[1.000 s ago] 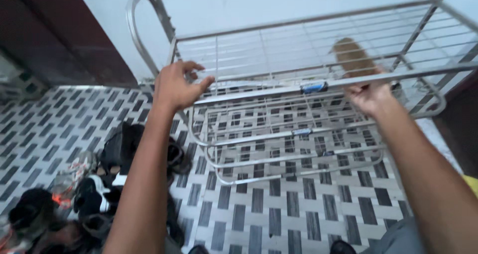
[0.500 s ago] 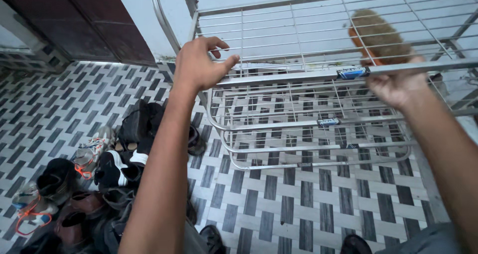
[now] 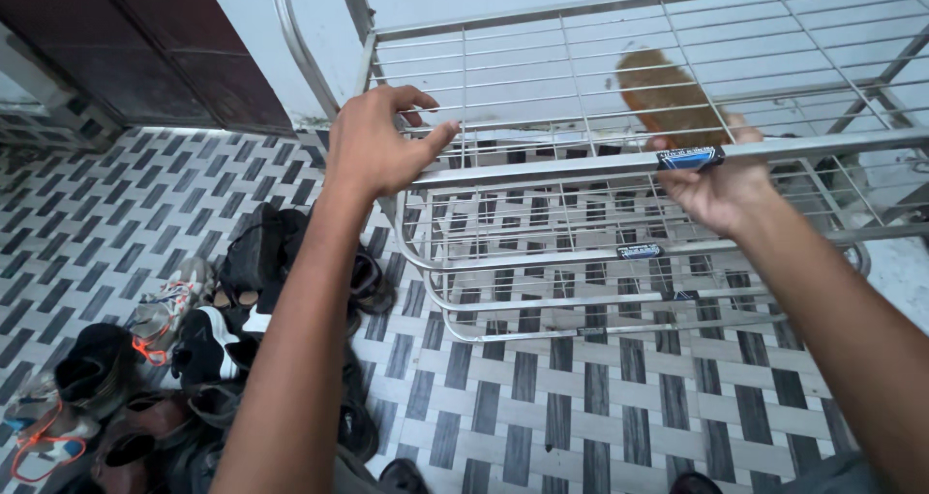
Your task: The person scrubs the metal bars and wire shelves of a multi-tier shoe rack using a brush. The person holds the rack steady with one hand while brushing with the other, working across multiple levels of the rack.
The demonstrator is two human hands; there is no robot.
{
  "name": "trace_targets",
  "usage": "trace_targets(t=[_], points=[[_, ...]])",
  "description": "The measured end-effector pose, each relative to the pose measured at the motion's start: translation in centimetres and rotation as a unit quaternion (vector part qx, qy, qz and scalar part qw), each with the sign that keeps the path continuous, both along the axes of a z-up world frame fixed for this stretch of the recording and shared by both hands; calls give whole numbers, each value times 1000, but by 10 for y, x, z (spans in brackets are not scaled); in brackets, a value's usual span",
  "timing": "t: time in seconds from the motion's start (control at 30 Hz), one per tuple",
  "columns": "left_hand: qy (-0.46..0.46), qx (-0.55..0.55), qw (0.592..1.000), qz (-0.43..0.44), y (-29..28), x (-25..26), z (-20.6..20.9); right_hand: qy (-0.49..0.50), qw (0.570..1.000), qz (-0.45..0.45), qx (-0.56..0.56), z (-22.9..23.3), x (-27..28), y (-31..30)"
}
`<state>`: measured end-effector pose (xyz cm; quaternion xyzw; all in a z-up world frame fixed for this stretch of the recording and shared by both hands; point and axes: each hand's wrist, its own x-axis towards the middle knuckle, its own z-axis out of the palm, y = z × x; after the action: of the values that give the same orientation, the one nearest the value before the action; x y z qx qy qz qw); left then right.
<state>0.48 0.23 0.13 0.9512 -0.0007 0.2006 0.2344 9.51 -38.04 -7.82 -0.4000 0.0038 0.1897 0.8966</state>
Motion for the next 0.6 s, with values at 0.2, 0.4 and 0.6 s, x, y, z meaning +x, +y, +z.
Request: trace_targets(t=[0.2, 0.4, 0.6], points=[[22, -2, 1000, 9, 0, 2, -1, 31, 996, -84, -3, -3, 8, -38], [10, -22, 1000, 3, -2, 1, 1, 29, 994, -103, -13, -11, 21, -58], [7, -28, 1000, 12, -5, -1, 7, -6, 997, -67, 39, -12, 32, -61]])
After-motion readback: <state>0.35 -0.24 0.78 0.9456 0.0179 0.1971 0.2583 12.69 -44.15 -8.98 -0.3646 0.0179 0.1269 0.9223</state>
